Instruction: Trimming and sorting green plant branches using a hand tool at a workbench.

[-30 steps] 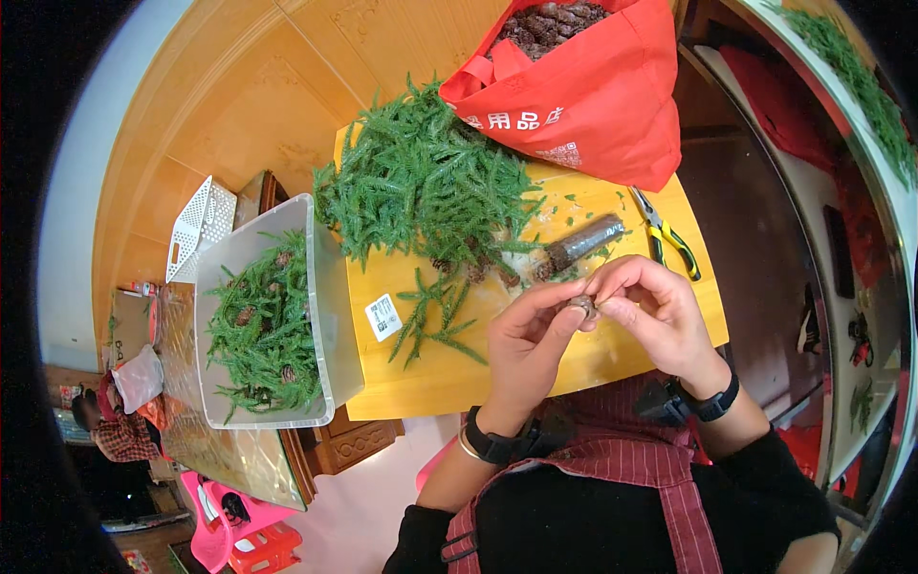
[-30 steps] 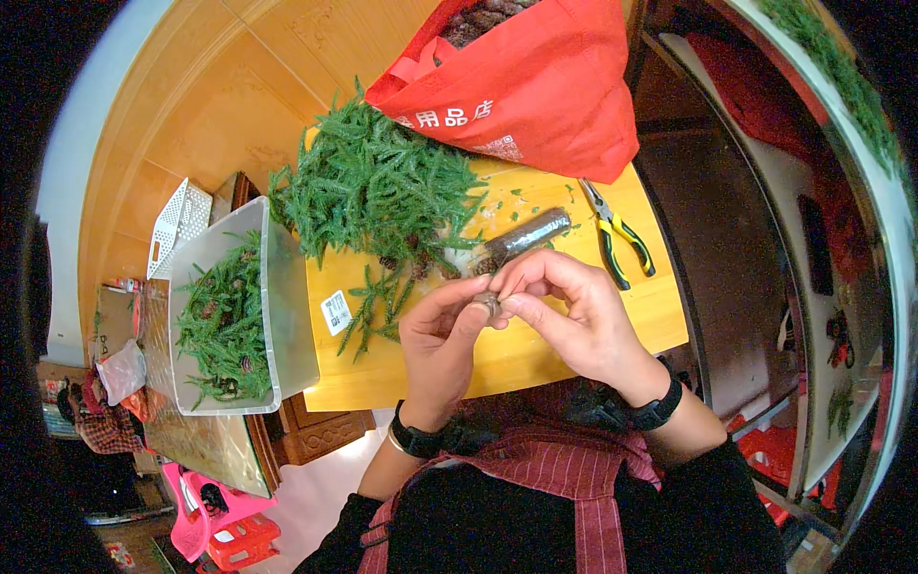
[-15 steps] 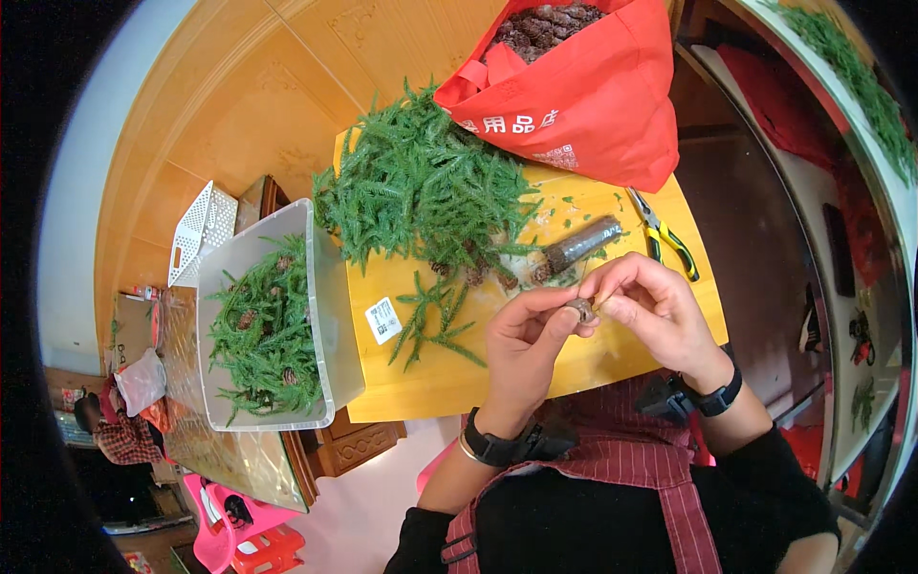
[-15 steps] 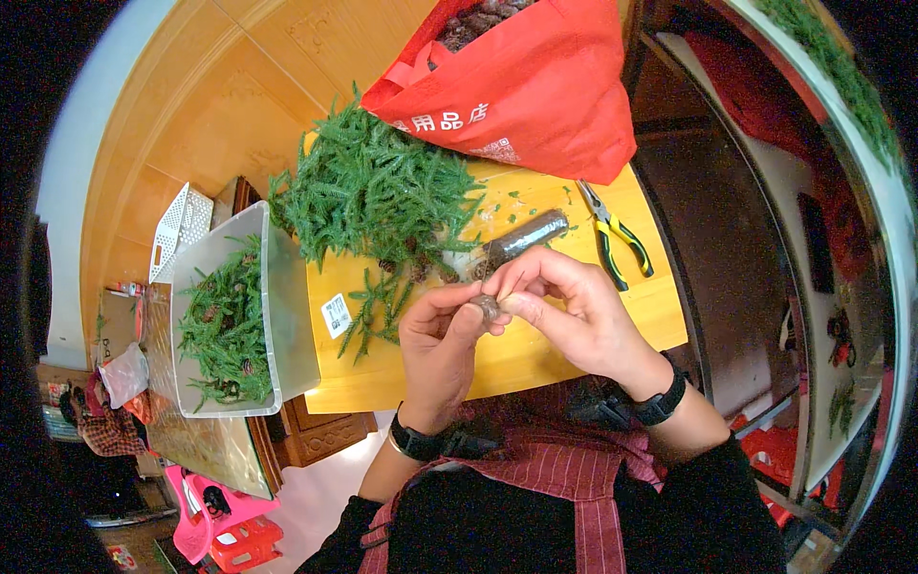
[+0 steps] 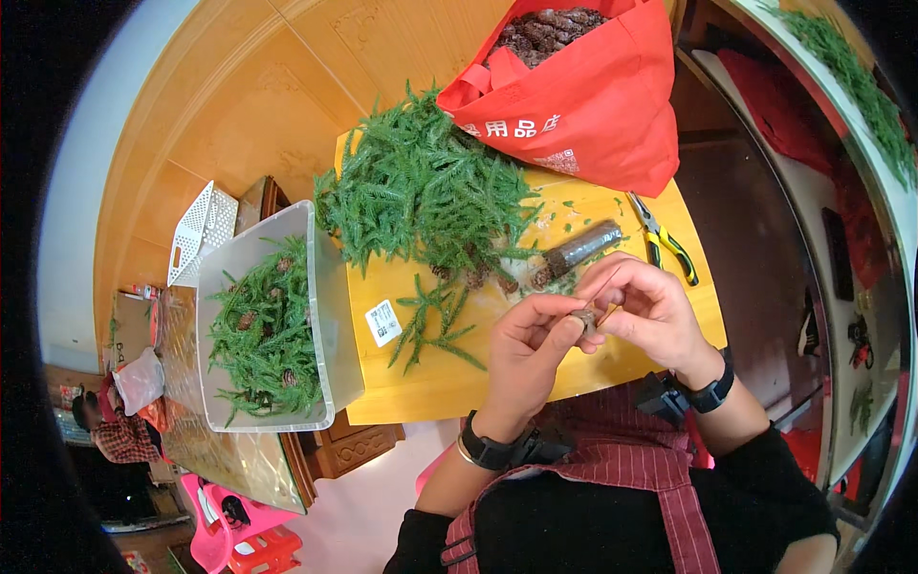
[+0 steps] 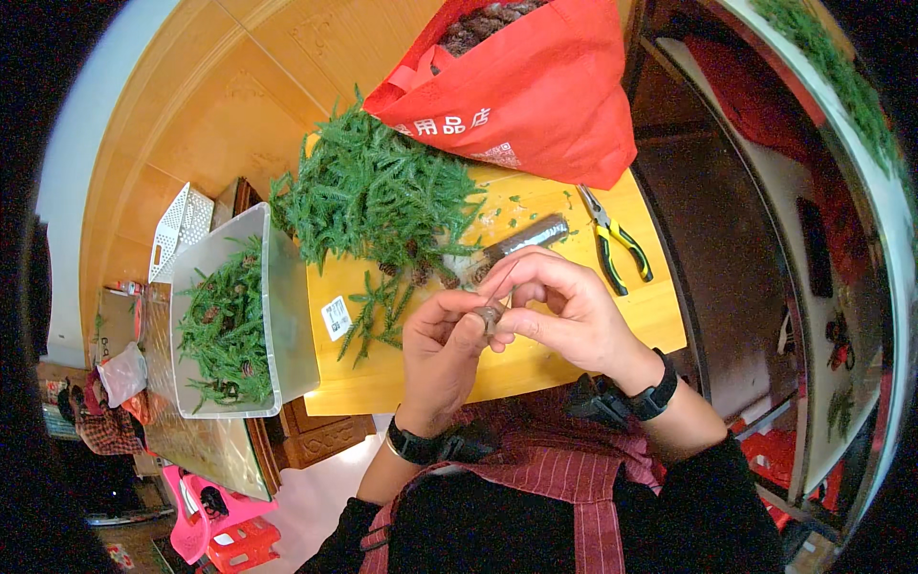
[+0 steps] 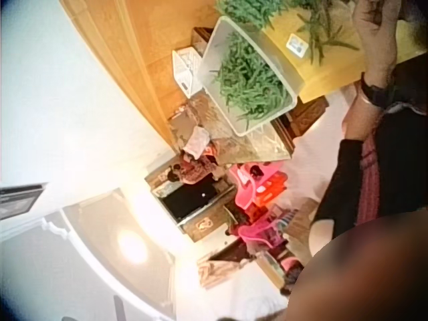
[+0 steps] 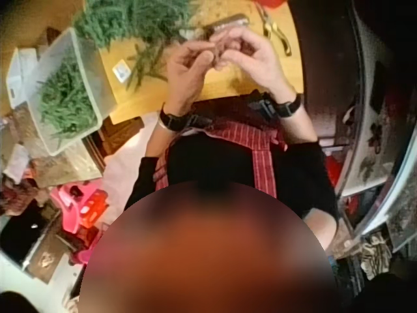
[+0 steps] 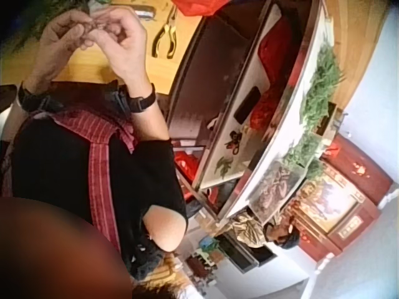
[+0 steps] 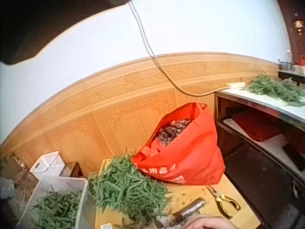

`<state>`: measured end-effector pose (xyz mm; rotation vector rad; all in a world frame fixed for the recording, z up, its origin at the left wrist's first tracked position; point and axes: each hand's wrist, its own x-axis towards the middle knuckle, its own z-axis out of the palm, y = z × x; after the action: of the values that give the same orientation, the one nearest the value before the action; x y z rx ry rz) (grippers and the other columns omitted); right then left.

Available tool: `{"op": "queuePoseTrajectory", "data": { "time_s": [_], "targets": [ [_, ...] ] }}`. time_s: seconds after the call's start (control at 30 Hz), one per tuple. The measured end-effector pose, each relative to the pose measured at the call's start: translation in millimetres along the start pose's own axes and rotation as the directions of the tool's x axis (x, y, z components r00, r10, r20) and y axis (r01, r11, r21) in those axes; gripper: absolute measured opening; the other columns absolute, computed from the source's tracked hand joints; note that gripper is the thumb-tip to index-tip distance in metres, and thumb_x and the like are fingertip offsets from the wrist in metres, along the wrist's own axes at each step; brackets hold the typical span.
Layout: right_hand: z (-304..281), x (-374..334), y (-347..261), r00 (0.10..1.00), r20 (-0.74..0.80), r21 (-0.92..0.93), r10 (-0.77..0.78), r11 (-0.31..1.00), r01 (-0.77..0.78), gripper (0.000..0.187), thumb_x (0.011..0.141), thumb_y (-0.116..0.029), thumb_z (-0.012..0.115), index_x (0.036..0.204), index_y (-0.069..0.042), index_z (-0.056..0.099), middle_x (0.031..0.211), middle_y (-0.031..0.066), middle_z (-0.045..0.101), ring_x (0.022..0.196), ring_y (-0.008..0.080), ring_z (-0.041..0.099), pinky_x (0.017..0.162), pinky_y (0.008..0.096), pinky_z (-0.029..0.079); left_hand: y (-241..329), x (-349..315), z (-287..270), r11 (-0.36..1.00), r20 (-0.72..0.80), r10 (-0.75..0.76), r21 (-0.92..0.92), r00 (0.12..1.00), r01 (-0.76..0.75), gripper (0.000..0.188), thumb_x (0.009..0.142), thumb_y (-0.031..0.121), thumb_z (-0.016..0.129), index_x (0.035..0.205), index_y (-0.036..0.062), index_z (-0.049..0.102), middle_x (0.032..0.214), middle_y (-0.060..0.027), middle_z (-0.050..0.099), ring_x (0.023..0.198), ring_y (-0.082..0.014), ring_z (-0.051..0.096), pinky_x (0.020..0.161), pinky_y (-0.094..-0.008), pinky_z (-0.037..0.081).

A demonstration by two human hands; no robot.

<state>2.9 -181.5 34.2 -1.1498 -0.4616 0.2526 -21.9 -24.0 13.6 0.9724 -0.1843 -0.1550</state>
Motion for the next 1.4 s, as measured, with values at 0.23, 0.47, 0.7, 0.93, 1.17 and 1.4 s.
{"op": "queuePoseTrajectory", "data": {
  "time_s": [0.23,0.47,0.7,0.93,1.17,1.4],
  "targets": [
    [3.3,-1.4,1.5,0.999,-0.034,0.041,0.028,0.999,-0.027,0.025,0.076,-0.004,0.062,0.098,0.002,0.051,0.100,0.0116,0.050,0.087,0.0150,0.052,0.076,0.0279,0.044,0.1,0.5,-0.4,0.998,0.001,0.001,-0.057,1.000,-0.001,0.014,0.085,0.003,0.053,0.098,-0.0020,0.054,0.090,-0.0120,0.061,0.074,-0.0166,0.062,0.068,-0.0265,0.051],
    [5.9,-4.1,6.8,0.995,-0.059,-0.045,-0.078,0.996,0.076,0.024,0.077,-0.005,0.062,0.098,0.002,0.051,0.099,0.0118,0.050,0.087,0.0164,0.053,0.075,0.0296,0.046,-0.3,-0.1,1.9,0.996,-0.025,0.064,0.062,0.998,-0.062,0.016,0.084,0.008,0.057,0.096,-0.0015,0.054,0.092,-0.0136,0.062,0.073,-0.0154,0.060,0.066,-0.0260,0.049],
    [5.9,-6.2,-0.4,0.998,-0.067,0.062,-0.001,0.998,0.005,0.019,0.078,-0.004,0.061,0.095,0.001,0.053,0.098,0.0118,0.051,0.089,0.0181,0.053,0.078,0.0303,0.044,6.0,-2.4,5.7,0.988,-0.004,0.078,0.131,0.997,-0.076,0.013,0.082,0.002,0.057,0.094,-0.0028,0.055,0.092,-0.0128,0.060,0.072,-0.0163,0.060,0.065,-0.0271,0.050],
    [3.2,-4.8,-3.2,0.996,-0.065,-0.083,-0.054,0.995,0.048,0.008,0.076,-0.005,0.062,0.080,-0.001,0.056,0.092,0.0106,0.054,0.086,0.0168,0.053,0.078,0.0283,0.043,5.1,-3.7,5.4,0.989,0.008,0.066,0.132,0.998,-0.066,0.013,0.082,0.000,0.057,0.094,-0.0037,0.055,0.092,-0.0135,0.060,0.074,-0.0182,0.061,0.065,-0.0278,0.050],
    [6.3,-3.4,-6.5,0.996,-0.092,-0.178,-0.012,0.984,-0.004,0.008,0.077,-0.005,0.061,0.078,0.000,0.055,0.091,0.0104,0.053,0.084,0.0152,0.052,0.075,0.0252,0.042,0.9,-4.5,3.5,0.987,0.018,0.112,0.118,0.994,-0.114,0.013,0.081,-0.002,0.057,0.094,-0.0034,0.056,0.091,-0.0112,0.058,0.075,-0.0163,0.059,0.065,-0.0264,0.050],
    [11.0,-9.2,1.9,0.957,-0.153,-0.464,-0.246,0.873,0.150,0.008,0.076,0.000,0.059,0.081,0.001,0.054,0.093,0.0120,0.052,0.084,0.0158,0.052,0.077,0.0261,0.042,3.4,-2.2,10.3,0.954,-0.002,0.174,0.249,0.985,-0.168,0.014,0.081,-0.003,0.057,0.095,-0.0032,0.056,0.092,-0.0110,0.058,0.073,-0.0141,0.058,0.065,-0.0247,0.049]
  ]
}}
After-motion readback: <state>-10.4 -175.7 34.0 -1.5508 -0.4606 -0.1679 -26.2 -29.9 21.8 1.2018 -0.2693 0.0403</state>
